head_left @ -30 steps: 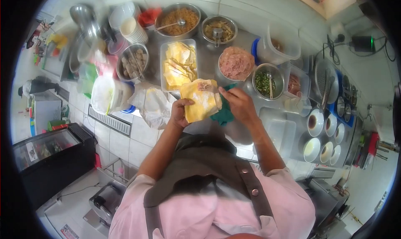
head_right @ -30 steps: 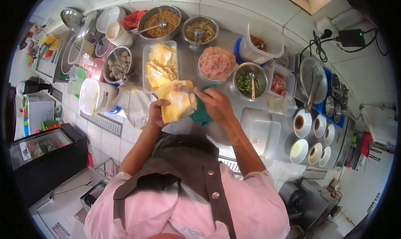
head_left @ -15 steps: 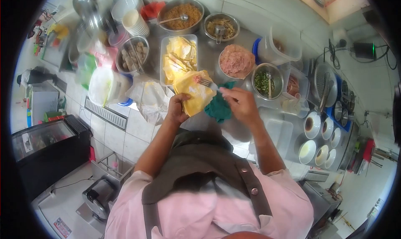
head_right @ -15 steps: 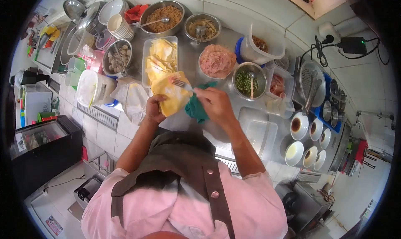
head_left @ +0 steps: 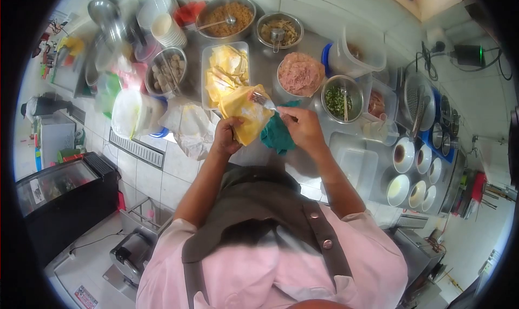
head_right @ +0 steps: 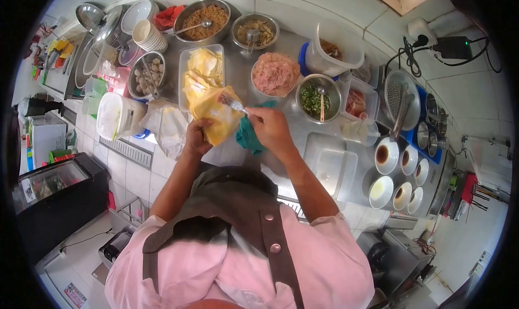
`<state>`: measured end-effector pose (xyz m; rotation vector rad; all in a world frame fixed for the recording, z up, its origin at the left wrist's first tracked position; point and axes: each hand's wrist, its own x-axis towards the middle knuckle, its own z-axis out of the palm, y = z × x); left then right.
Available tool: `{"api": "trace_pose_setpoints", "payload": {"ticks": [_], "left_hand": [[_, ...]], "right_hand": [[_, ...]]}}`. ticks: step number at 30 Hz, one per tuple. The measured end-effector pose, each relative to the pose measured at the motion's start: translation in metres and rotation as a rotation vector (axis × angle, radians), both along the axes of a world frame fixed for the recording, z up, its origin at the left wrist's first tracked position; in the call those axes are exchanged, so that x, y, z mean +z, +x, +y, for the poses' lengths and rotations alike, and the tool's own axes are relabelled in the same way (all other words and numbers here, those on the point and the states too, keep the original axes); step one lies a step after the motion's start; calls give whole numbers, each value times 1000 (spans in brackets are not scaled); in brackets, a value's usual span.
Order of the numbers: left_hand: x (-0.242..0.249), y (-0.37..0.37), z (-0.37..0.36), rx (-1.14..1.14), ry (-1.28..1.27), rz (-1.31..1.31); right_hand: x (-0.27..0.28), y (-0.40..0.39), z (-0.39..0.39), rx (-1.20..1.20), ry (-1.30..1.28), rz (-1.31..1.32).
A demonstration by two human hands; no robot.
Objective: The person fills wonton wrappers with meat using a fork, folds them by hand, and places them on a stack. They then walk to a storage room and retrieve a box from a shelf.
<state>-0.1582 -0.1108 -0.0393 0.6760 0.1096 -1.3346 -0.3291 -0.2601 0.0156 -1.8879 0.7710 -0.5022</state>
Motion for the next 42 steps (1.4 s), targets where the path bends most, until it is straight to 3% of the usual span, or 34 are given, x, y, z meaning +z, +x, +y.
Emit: {"api": "trace_pose_setpoints", "payload": {"ticks": [1,3,9,12,19,21,25,29,32,34,35,37,39,42], "left_hand": [[2,1,-1,8,-2,-17],[10,1,-2,20,7,-37],[14,-9,-9,145,16,-3],[11,-9,-17,145,79,-236],[9,-6,-19,276,191,-245],[9,0,-16,303,251,-208],[12,8,-11,252,206,-165],[8,7,-7,204,209,-202],[4,-2,-6,198,176,-223],[5,-5,-8,170,172,-226],[6,-6,-6,136,180,-194],[9,-11,-4,147,143,-175],[6,-13,0,133,85,-170],[-5,-11,6,190,68,-129]], "right_hand": [[-3,0,3,1,6,0],[-9,1,10,1,-439,-96],[-24,5,15,12,-753,-80],[-22,5,19,45,-643,-24],[-20,-10,8,72,-581,-14],[-28,-25,-4,23,-365,-79],[-34,-38,-33,-232,-449,139],[-48,-35,-46,-272,-545,307],[-64,-27,-43,-223,-638,303],[-54,-14,-38,-232,-844,351],[-49,-6,-33,-221,-841,343],[-37,12,-19,-194,-641,27],[-21,32,1,10,-507,-16],[-5,57,30,174,-561,84]]}}
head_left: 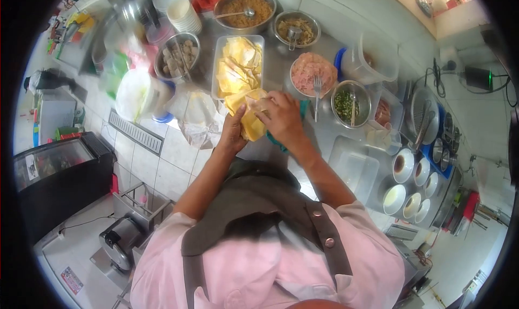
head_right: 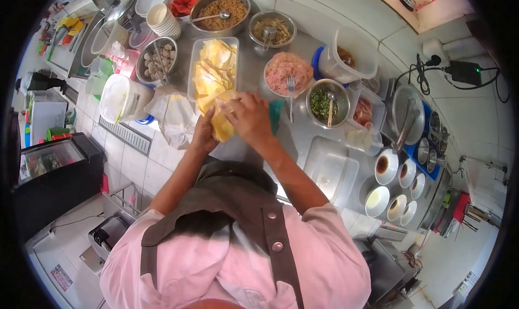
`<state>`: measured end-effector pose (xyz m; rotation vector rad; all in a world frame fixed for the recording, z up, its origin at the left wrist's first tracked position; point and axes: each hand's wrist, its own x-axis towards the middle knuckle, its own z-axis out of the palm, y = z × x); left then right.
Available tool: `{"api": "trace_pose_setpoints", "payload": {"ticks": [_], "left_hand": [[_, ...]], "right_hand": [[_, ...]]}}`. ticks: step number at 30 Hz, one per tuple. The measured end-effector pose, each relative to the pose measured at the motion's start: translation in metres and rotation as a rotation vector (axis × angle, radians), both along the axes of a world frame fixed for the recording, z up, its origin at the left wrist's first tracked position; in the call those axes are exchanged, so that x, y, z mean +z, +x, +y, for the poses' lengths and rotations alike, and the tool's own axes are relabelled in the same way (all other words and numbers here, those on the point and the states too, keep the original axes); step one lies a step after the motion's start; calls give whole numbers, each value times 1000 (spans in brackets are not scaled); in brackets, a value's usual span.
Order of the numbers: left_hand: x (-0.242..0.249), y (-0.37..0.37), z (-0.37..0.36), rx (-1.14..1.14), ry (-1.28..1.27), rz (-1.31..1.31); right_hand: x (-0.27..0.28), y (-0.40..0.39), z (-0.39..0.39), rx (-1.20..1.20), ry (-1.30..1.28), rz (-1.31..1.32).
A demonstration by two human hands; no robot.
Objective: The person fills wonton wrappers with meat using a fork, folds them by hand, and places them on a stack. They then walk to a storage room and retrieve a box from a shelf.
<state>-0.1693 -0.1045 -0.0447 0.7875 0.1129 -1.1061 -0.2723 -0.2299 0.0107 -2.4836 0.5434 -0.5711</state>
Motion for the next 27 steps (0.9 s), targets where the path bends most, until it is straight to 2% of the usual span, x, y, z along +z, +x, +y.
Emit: {"api": "trace_pose_setpoints", "payload": {"ticks": [4,6,7,9,10,13,15,16,18,22,24,25,27], "left_hand": [[10,12,19,113,6,166],[13,18,33,163,-7,132],[11,20,42,193,-4,178],[0,23,58,202,76,131],[-6,24,65,197,162,93],[-20,23,85,256,170,139],[-16,20,90,284,176,170],[-11,21,91,281,154,166],[-5,23,89,281,126,169],[-5,25,87,261,65,177],[-9,27,85,223,46,186],[-10,28,84,184,-31,201],[-8,29,79,134,-99,202]], "right_hand": [[-6,33,11,99,-50,-74],[-5,55,8,194,298,-69],[-2,65,5,210,296,-75],[4,86,-4,150,515,-181],[-2,101,-14,163,514,-184],[-41,131,-41,199,538,-235],[-57,133,-46,259,323,185],[-61,130,-43,258,322,187],[-67,114,-30,73,96,140],[-42,52,-20,80,145,26],[-40,13,-24,-46,23,-163],[-45,-5,-28,-74,12,-155],[-67,-38,-34,-459,29,-374]]}}
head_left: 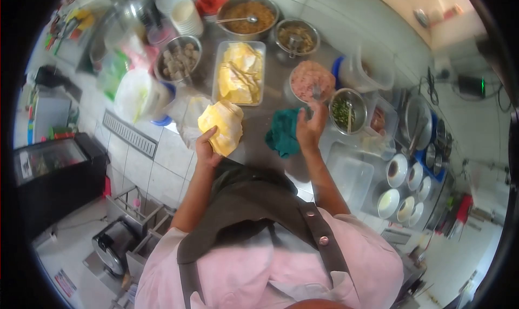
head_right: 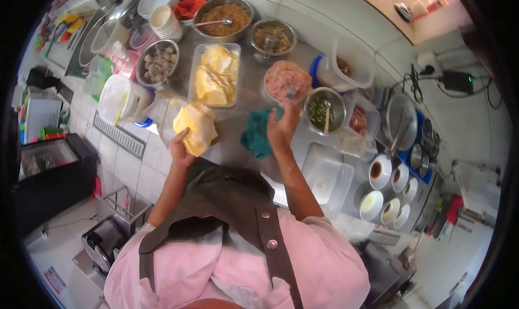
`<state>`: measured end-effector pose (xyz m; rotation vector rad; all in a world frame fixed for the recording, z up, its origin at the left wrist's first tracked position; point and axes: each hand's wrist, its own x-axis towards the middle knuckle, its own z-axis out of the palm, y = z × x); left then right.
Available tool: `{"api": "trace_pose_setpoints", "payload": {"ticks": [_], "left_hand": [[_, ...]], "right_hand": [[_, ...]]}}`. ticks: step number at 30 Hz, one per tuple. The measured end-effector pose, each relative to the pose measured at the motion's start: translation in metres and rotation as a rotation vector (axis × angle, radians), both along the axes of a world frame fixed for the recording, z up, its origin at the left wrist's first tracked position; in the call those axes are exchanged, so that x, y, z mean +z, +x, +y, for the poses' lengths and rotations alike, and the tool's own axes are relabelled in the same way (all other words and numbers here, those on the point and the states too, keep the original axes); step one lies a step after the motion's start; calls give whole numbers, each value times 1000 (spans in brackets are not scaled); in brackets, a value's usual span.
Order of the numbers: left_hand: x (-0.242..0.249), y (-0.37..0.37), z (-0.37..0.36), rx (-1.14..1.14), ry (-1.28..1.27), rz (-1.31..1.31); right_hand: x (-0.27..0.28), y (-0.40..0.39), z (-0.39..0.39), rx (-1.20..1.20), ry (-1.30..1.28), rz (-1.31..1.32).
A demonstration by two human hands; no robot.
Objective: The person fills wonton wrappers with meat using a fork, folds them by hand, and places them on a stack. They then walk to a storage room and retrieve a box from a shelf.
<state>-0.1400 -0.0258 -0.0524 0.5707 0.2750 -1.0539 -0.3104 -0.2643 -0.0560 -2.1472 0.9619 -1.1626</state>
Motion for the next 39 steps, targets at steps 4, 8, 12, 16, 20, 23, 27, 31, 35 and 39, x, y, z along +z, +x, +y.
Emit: {"api": "trace_pose_setpoints", "payload": {"ticks": [4,8,12,16,20,23,27,31,35,39], "left_hand": [[11,3,-19,-64,-101,9],[21,8,-36,-140,-172,-25],[25,8,-46,-150,-158,-29],[20,4,-39,-144,-72,-12],[21,-2,-35,-175,-85,-3],[12,-3,-32,-175,-43,-27],[8,-4,-41,-199,-7,3],[5,-4,-48,-203,14,-27],[1,-5,-52,-238,41,-20],[0,-10,-62,-272,54,-35]], "right_hand": [[-34,-28,-19,-233,-23,95],[-42,-24,-30,-140,74,195],[-38,-25,-33,-143,193,253],[-16,-40,-24,-129,96,284],[18,-65,-18,-129,177,457],[21,-73,-21,-96,182,593],[10,-64,-30,-28,167,615],[7,-50,-35,-11,195,635],[-1,-51,-41,-1,461,297],[-18,-58,-44,67,677,55]]}}
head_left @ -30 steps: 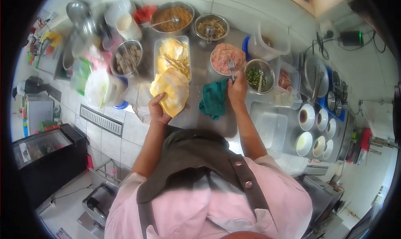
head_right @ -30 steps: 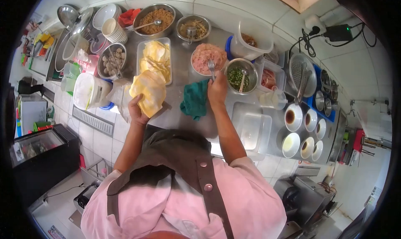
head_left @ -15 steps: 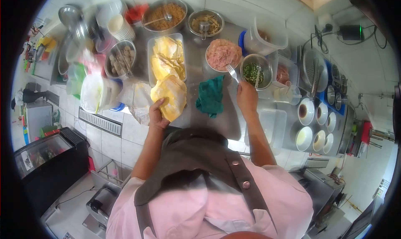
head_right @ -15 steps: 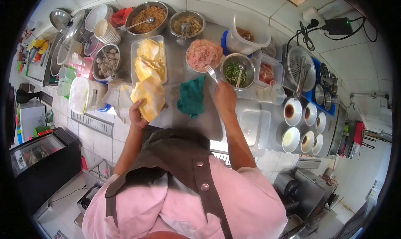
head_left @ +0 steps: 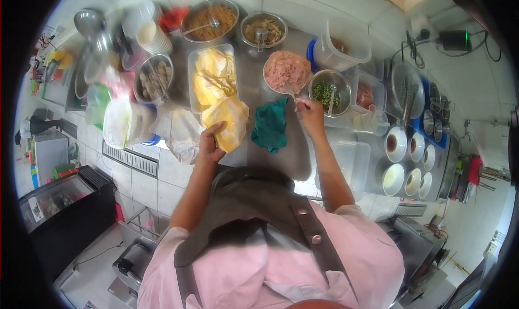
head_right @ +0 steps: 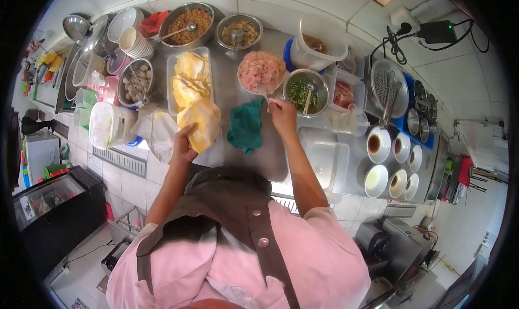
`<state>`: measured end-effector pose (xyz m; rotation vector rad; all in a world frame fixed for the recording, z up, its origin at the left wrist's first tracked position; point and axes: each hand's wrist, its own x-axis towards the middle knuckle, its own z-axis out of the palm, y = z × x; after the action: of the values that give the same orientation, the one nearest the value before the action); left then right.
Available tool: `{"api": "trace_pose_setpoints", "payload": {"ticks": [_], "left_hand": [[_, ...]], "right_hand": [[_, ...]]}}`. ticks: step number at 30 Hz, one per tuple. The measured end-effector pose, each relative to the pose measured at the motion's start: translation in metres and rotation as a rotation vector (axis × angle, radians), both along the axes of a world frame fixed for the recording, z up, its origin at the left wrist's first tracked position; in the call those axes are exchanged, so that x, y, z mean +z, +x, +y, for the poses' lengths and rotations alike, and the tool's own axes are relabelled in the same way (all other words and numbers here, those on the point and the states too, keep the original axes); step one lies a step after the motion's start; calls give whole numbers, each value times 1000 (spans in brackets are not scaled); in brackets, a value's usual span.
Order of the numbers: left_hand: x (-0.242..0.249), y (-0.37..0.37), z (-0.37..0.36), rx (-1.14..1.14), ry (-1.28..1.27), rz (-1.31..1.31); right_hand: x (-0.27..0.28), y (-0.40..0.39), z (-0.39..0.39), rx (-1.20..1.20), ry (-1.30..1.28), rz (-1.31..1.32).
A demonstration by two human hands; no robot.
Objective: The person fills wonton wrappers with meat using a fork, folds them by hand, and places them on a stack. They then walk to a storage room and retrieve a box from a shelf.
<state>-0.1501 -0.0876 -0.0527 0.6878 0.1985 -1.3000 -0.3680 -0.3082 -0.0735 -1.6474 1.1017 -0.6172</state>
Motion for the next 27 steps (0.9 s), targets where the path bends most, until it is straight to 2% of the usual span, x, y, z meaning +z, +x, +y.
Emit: {"api": "trace_pose_setpoints", "payload": {"ticks": [4,7,9,13,18,21,25,27], "left_hand": [[3,-3,-9,13,-18,11],[2,-2,-12,-14,-52,66],[3,-2,-13,-33,-75,86],[11,-6,-16,-73,-94,97],[12,-8,-14,-56,-123,119],[13,-8,-10,-37,-134,133],[17,-8,-11,-34,-144,144],[17,-8,-13,-30,-123,124]], "right_hand": [[23,2,13,-4,71,-65],[52,8,27,132,45,-30],[58,14,34,324,-389,-194],[68,25,45,368,-478,-198],[66,27,45,451,-697,-64],[68,20,40,411,-762,-36],[78,13,34,386,-707,-66],[92,11,36,440,-444,-88]]}}
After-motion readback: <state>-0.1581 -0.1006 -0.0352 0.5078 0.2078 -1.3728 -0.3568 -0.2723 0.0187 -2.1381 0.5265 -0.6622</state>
